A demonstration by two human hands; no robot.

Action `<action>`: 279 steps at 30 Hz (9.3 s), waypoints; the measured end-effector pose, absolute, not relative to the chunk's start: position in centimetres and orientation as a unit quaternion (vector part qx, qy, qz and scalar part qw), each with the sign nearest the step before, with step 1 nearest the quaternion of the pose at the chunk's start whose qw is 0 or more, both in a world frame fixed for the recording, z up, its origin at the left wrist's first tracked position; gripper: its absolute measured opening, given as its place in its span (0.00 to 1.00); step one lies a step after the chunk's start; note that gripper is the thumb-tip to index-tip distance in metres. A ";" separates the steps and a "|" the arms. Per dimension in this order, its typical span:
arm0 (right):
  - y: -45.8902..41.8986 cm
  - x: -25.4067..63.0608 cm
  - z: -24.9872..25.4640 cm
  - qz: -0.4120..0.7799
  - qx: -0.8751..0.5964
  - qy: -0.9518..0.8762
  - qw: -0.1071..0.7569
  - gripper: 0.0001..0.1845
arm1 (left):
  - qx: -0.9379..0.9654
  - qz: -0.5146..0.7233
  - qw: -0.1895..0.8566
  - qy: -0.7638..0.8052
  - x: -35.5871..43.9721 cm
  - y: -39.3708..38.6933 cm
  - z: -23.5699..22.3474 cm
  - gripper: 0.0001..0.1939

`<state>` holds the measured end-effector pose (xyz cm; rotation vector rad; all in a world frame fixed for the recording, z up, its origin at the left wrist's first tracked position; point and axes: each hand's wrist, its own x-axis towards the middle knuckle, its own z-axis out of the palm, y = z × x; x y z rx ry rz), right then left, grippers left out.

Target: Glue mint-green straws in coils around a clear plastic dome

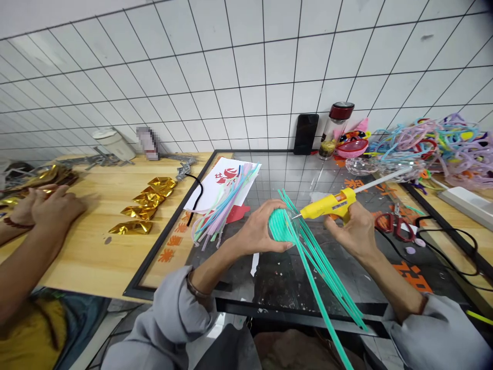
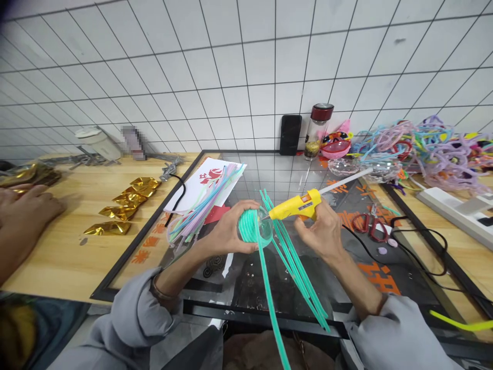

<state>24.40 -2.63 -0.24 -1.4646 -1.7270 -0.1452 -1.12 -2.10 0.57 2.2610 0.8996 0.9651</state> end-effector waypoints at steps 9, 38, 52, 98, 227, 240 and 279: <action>-2.9 23.6 -0.6 -0.041 -0.558 -0.702 0.440 0.08 | 0.836 0.356 0.256 0.331 -1.0 -2.1 0.5 0.37; -2.6 23.9 -0.7 -0.114 -0.464 -0.756 0.448 0.01 | 0.832 0.371 0.261 0.320 -0.8 -2.1 0.1 0.39; -2.5 24.0 -0.9 -0.125 -0.454 -0.754 0.458 0.04 | 0.834 0.371 0.257 0.316 -0.9 -2.1 0.2 0.38; -2.4 24.3 -0.5 -0.075 -0.485 -0.744 0.453 0.15 | 0.833 0.362 0.269 0.320 -0.9 -2.2 0.4 0.38; -2.0 25.5 -0.9 -0.040 -0.471 -0.756 0.454 0.10 | 0.837 0.368 0.261 0.311 -0.9 -2.0 0.2 0.38; -2.0 25.3 -0.6 -0.051 -0.479 -0.753 0.448 0.08 | 0.836 0.369 0.261 0.310 -0.8 -2.0 0.1 0.39; -1.9 25.6 -0.6 -0.033 -0.464 -0.752 0.466 0.12 | 0.845 0.364 0.244 0.308 -0.9 -2.0 0.3 0.37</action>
